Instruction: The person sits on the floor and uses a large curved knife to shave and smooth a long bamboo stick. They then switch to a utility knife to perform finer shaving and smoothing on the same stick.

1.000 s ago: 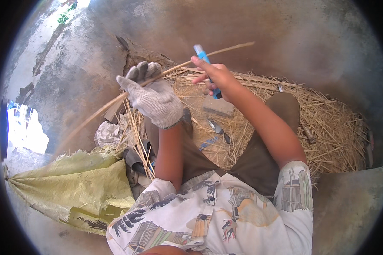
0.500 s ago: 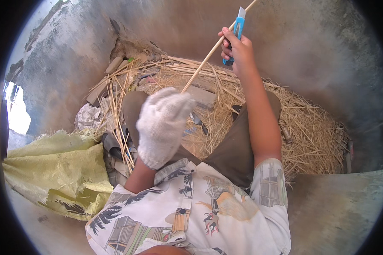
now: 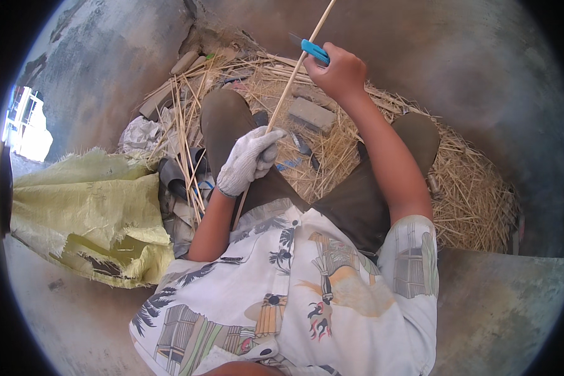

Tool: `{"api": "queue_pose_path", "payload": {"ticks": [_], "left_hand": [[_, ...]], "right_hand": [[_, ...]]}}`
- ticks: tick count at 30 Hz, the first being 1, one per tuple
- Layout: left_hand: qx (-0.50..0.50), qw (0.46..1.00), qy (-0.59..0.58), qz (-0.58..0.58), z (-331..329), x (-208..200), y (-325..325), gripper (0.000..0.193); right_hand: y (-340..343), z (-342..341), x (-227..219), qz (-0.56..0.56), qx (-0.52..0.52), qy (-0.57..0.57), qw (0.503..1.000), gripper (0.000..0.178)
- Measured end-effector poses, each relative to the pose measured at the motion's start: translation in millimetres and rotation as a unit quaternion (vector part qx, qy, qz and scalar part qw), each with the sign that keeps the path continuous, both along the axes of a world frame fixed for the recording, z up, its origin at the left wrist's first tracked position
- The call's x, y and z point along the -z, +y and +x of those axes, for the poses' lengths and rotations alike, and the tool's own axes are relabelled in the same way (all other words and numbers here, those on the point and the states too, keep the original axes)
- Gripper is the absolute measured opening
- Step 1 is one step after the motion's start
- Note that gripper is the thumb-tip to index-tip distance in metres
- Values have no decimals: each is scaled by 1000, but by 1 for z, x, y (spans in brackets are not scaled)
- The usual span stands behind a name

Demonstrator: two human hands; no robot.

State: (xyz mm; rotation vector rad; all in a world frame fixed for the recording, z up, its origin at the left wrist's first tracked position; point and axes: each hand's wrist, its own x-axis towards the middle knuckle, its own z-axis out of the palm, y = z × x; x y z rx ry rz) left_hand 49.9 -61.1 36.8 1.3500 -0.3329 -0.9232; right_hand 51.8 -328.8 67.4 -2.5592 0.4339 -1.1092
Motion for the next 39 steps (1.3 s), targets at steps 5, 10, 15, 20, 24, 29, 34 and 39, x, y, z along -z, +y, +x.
{"api": "queue_pose_path", "payload": {"ticks": [5,10,15,20,24,29,34,39], "left_hand": [[-24,998,-61,-20,-2,5,-1,16],[-59,994,69,-59,4,3,2,14],[-92,993,58,-50,2,5,2,17],[-90,995,-3,-36,5,15,-3,20],[-67,987,-144,-30,15,39,0,18],[-65,828,-555,-45,24,61,-6,16],[-52,998,-11,-47,3,17,-3,17],[-58,957,-282,-16,9,48,6,19]], "right_hand": [[24,7,21,-4,-41,91,995,23],[44,-1,44,-105,-121,152,975,21],[54,1,73,-160,-153,127,967,9],[42,16,60,-137,-47,224,964,16],[20,31,45,-81,29,229,970,20],[-24,38,28,-64,93,217,970,21],[-6,32,30,-62,76,232,968,19],[32,9,30,-154,-31,227,961,16]]}}
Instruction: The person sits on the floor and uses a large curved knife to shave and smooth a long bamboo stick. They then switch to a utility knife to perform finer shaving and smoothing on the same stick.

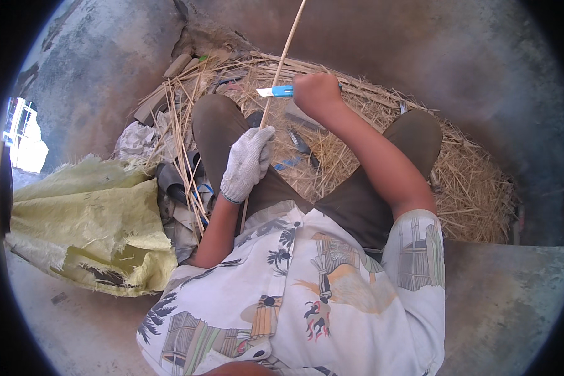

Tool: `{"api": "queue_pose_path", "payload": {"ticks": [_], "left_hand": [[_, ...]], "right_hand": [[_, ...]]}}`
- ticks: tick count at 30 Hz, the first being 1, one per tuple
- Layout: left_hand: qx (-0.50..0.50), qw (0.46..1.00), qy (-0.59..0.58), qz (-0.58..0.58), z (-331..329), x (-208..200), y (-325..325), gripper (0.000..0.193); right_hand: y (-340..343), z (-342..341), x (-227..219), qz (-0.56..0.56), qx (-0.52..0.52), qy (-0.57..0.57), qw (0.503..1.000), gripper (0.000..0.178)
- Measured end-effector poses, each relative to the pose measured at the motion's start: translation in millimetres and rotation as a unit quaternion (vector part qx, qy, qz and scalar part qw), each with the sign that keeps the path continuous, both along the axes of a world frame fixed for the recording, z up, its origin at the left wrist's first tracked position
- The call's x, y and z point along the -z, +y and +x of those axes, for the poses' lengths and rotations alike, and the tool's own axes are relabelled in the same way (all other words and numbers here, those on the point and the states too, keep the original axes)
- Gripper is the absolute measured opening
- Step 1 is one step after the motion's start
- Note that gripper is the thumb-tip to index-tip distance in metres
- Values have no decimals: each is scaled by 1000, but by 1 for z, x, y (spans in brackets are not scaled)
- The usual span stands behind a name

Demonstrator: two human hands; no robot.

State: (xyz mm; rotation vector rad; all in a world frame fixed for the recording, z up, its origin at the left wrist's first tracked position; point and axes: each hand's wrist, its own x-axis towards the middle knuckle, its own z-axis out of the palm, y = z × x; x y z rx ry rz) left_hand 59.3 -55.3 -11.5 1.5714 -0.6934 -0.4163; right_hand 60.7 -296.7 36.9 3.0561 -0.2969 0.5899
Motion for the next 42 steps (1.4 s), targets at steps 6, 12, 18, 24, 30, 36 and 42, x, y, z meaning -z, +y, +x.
{"api": "queue_pose_path", "payload": {"ticks": [6,12,18,24,30,36,42], "left_hand": [[-2,912,-401,87,-1,-7,5,28],[-18,896,-421,141,-15,-18,3,37],[-28,904,-389,175,-15,-31,10,33],[-37,902,-391,182,-15,-42,8,30],[-25,886,-394,244,-26,-48,3,28],[31,908,-343,240,-44,-60,-8,25],[81,894,-375,232,-55,-50,-6,25]], "right_hand": [[-56,7,-11,18,102,-59,993,20],[-73,12,-32,28,163,-81,983,20],[-64,12,-37,39,140,-85,986,16],[-27,6,-22,10,58,-98,994,15],[-72,0,-55,55,180,-82,979,19],[-106,-4,-76,163,326,-141,921,23],[-157,-34,-98,202,387,-198,878,28]]}}
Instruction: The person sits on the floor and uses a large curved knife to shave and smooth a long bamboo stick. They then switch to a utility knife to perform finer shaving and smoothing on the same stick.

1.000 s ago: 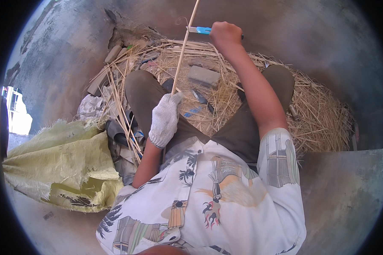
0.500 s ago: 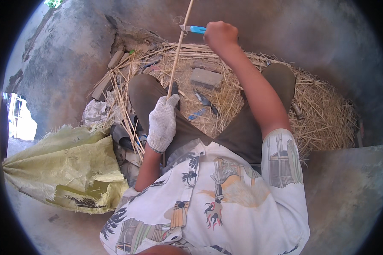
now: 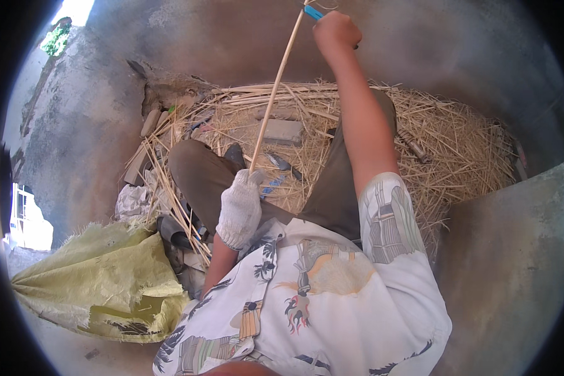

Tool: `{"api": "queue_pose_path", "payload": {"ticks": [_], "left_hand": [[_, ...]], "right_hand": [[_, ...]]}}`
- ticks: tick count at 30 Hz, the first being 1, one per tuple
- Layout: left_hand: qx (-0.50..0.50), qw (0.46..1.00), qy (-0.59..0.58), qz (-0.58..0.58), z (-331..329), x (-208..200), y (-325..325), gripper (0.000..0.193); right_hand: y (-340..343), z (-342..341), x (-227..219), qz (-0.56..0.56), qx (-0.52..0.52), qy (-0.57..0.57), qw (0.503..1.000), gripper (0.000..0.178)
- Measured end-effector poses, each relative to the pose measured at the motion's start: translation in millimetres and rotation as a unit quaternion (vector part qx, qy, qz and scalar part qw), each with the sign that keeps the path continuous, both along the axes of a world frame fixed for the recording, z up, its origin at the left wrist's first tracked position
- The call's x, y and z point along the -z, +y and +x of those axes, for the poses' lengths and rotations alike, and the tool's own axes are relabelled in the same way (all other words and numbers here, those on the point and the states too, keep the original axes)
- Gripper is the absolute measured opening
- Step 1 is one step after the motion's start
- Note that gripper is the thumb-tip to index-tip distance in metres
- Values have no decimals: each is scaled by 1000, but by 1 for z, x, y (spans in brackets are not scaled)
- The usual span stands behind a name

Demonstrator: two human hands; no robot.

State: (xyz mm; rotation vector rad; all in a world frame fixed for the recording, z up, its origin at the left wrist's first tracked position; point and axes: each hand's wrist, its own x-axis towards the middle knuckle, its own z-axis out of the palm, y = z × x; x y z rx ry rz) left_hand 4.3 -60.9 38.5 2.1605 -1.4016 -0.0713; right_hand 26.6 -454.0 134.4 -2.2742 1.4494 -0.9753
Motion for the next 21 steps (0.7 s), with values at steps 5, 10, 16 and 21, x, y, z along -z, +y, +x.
{"api": "queue_pose_path", "payload": {"ticks": [5,10,16,21], "left_hand": [[18,997,49,57,-15,7,1,28],[88,990,51,95,-5,13,7,32],[48,908,416,-38,10,-1,-15,22],[28,730,683,-15,19,-40,-49,27]], "right_hand": [[-81,-28,-4,17,121,-5,993,31],[-152,-118,-27,42,195,-3,980,36],[-145,-182,-38,-16,125,-2,992,41],[-43,-143,-6,-76,-97,-90,988,39]]}}
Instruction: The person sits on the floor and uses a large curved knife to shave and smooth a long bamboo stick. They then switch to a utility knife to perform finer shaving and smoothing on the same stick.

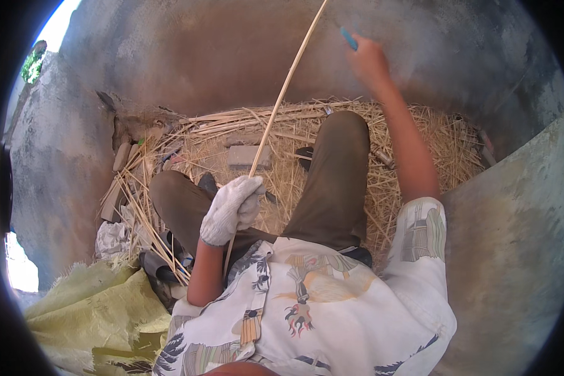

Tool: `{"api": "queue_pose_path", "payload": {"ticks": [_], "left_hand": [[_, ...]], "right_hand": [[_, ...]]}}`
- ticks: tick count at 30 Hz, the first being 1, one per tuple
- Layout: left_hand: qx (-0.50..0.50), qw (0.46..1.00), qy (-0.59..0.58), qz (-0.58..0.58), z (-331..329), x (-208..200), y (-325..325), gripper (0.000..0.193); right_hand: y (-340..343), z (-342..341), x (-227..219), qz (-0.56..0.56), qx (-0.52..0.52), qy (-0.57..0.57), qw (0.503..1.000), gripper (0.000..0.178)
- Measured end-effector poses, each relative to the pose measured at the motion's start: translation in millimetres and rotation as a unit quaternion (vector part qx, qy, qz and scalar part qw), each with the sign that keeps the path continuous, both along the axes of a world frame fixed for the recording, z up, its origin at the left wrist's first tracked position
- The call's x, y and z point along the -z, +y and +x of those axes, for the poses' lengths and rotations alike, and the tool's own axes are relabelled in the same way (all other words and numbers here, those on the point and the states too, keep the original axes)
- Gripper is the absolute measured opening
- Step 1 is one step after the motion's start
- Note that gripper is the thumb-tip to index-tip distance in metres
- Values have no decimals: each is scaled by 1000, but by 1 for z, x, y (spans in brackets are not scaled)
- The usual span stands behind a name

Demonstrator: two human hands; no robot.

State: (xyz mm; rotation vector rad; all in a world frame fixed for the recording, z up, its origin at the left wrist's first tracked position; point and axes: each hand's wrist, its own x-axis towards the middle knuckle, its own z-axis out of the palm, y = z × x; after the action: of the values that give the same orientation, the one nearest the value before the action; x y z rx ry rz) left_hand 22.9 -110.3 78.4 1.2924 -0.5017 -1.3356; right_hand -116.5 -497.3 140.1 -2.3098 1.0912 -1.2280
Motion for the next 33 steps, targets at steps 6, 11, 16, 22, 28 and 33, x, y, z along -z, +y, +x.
{"api": "queue_pose_path", "payload": {"ticks": [6,11,16,22,28,33], "left_hand": [[-30,999,19,-16,3,22,3,27],[-32,965,-218,-139,9,56,16,17],[15,728,-655,-203,3,74,37,46],[9,736,-654,-174,13,64,35,43],[-1,727,-673,-133,9,39,38,40],[-27,721,-681,-123,-11,14,40,37]], "right_hand": [[186,37,74,-106,-111,169,974,18],[211,57,120,-152,-125,197,960,9],[141,58,54,-69,88,254,961,14],[182,53,74,-126,-31,274,953,15],[188,59,84,-182,-82,176,964,6],[158,71,45,-155,23,92,983,7]]}}
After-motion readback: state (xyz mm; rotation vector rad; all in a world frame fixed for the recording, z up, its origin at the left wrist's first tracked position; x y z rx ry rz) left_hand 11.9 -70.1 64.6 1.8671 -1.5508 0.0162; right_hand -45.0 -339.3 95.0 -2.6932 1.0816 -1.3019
